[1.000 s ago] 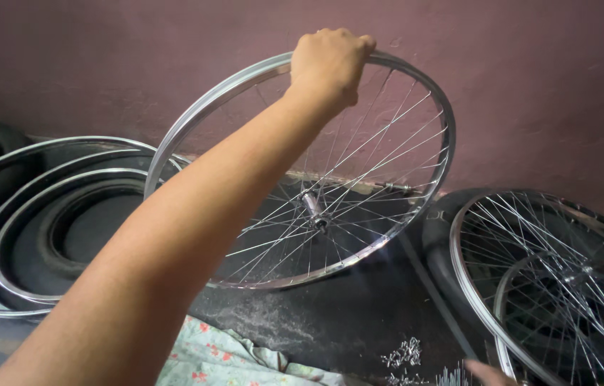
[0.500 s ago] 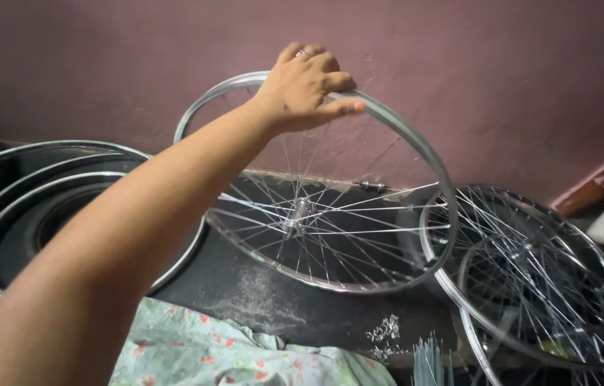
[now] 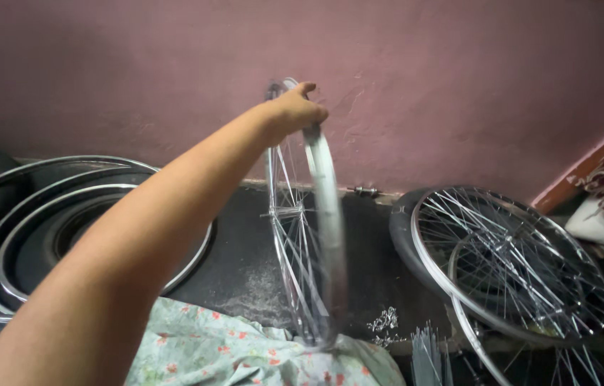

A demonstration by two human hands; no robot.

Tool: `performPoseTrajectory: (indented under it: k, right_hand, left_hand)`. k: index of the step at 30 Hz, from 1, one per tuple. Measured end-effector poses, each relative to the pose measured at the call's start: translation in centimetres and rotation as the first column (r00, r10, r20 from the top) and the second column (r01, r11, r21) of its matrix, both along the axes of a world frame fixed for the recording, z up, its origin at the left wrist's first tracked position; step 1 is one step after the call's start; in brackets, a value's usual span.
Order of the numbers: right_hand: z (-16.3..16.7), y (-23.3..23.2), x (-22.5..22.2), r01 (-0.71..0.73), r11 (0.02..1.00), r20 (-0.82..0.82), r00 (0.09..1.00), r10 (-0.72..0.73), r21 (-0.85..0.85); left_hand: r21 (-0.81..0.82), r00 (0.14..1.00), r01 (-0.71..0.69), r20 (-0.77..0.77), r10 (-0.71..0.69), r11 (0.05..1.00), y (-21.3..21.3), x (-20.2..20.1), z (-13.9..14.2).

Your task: The person laces a bicycle wheel by inserting spokes through the rim and hub, then tightening them with nipples. The person rotates the wheel to access different spoke holes and continues adding and adjusting spokes by hand.

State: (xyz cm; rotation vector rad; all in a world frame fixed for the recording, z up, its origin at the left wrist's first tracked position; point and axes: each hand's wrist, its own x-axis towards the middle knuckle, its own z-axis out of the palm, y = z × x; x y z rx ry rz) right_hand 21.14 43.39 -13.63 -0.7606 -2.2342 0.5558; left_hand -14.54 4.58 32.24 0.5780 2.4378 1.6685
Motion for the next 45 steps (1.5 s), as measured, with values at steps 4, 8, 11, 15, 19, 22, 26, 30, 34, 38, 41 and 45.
performPoseTrajectory:
  k: [4, 8, 11, 15, 19, 22, 26, 30, 34, 38, 41, 45]
  right_hand:
    - [-0.4, -2.1, -0.2, 0.016, 1.0, 0.096, 0.995, -0.015, -0.009]
    - [-0.3, -3.2, -2.1, 0.015, 1.0, 0.175, 0.984, -0.015, 0.0]
    - [-0.4, -3.1, -1.2, -0.001, 1.0, 0.229, 0.974, -0.004, 0.021]
    - [0.7, -4.1, 0.8, -0.117, 0.989, 0.221, 0.971, 0.096, 0.085]
    - [5.7, -8.1, -3.3, -0.419, 0.908, 0.013, 0.908, 0.418, 0.024]
    - [10.6, -11.9, -9.8, -0.64, 0.765, -0.182, 0.762, 0.622, -0.066]
    - [14.7, -16.3, -18.3, -0.782, 0.607, -0.315, 0.617, 0.722, -0.141]
    - [15.6, -19.1, -25.8, -0.698, 0.363, -0.484, 0.701, 0.524, -0.617]
    - [15.6, -20.2, -29.8, -0.625, 0.018, -0.565, 0.716, 0.411, -0.78]
    - [15.8, -21.4, -30.9, -0.706, -0.024, -0.635, 0.621, 0.459, -0.708]
    - [16.1, -21.8, -30.2, -0.707, -0.025, -0.635, 0.619, 0.461, -0.707]
    - [16.8, -21.8, -28.8, -0.699, -0.039, -0.613, 0.597, 0.517, -0.714]
  left_hand:
    - [-0.196, 0.978, -0.181, -0.141, 0.155, 0.964, -2.6, 0.4, -0.3]
    - [-0.311, 0.957, -0.21, -0.26, 0.129, 0.927, -5.4, 1.4, 0.3]
    - [-0.37, 0.938, -0.058, -0.339, -0.076, 0.927, -7.1, 1.7, 0.7]
    - [-0.542, 0.958, -0.099, -0.279, -0.068, 0.834, -8.1, 2.1, 0.9]
    - [-0.513, 0.956, -0.019, -0.26, -0.134, 0.858, -9.2, 3.0, 0.9]
    - [-0.471, 0.963, 0.031, -0.222, -0.152, 0.882, -9.7, 3.6, 0.9]
    - [-0.414, 0.948, 0.082, -0.247, -0.199, 0.906, -10.5, 4.6, 0.3]
    - [-0.427, 0.972, 0.02, -0.202, -0.117, 0.904, -11.7, 5.6, -0.1]
    - [-0.401, 0.984, 0.011, -0.16, -0.082, 0.916, -13.1, 6.4, -0.2]
    - [-0.326, 0.99, 0.06, -0.099, -0.097, 0.943, -14.5, 6.9, -0.6]
    - [-0.304, 0.993, 0.048, -0.088, -0.079, 0.951, -15.2, 7.1, -1.0]
    - [-0.251, 0.986, 0.046, -0.145, -0.084, 0.967, -15.9, 7.6, -1.8]
